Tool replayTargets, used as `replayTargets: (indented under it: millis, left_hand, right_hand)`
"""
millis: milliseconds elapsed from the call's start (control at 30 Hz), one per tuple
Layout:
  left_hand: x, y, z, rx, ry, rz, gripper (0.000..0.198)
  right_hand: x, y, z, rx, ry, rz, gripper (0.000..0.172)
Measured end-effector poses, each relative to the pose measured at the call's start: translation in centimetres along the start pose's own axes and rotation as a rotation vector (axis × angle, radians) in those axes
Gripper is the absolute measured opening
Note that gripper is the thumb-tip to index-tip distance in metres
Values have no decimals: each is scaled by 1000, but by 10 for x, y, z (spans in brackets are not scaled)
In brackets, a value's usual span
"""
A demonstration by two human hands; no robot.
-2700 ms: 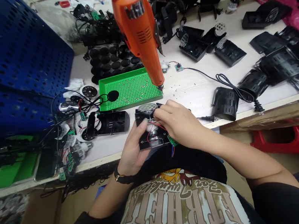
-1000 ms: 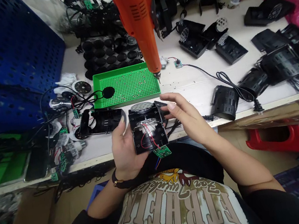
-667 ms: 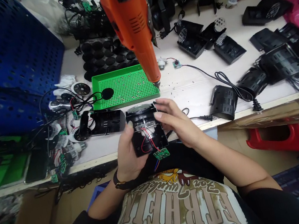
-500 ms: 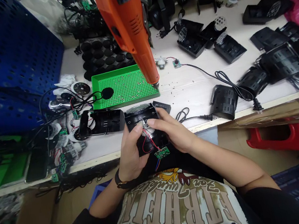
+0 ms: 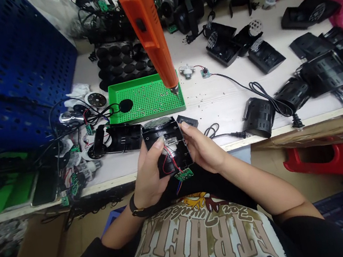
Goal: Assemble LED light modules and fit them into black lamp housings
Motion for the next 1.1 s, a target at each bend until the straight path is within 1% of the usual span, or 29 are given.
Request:
replayTargets:
  millis: [67, 167, 267, 333, 433, 500, 567, 667, 733, 833, 900, 967, 1100]
  left_hand:
    - [0, 1, 1, -2, 2, -3, 45]
    - [-2, 2, 0, -7, 5, 14, 44]
    - [-3, 1, -1, 4, 17, 38, 44]
    - [-4, 2, -1, 11, 25, 49, 46]
    - [-6, 5, -1, 30, -1, 77, 52]
    - [-8, 9, 1, 42, -20, 84, 58]
    - [-9, 13, 2, 40, -10, 77, 63]
    - [-8, 15, 4, 46, 40, 92, 66]
    - [-6, 14, 3, 48, 78, 93, 71]
    - [-3, 12, 2, 39, 115, 69, 78]
    - [-3, 12, 2, 38, 104, 68, 75]
    - [-4, 14, 2, 34, 77, 66, 67]
    - [-9, 15, 5, 48, 35, 56, 58]
  right_hand:
    - [1, 1, 0, 24, -6, 2, 52]
    - [0, 3, -2, 18, -25, -21, 47]
    - [-3, 2, -3, -2, -47, -112, 48]
    - [-5, 2, -3, -45, -45, -215, 49]
    - [-9, 4, -3, -143, -25, -384, 47]
    - [-13, 3, -4, -159, -23, -425, 45]
    - [-19, -2, -3, -115, -38, -376, 46]
    - [-23, -7, -4, -47, -49, -246, 52]
    - [-22, -8, -5, -43, -26, -164, 55]
    - [-17, -7, -6, -43, 13, -74, 54]
    - [-13, -7, -5, -38, 20, -56, 52]
    - [-10, -5, -4, -37, 10, -53, 52]
    - [-8, -1, -2, -33, -24, -58, 57]
Point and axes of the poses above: each hand's wrist, its own z-axis towards the middle knuckle, its own x-axis out of the palm, y = z × x, the point moved 6 cm from there along z, towards the middle knuckle, and after that the axes turned 7 degrees about y, right-handed, at the moved point
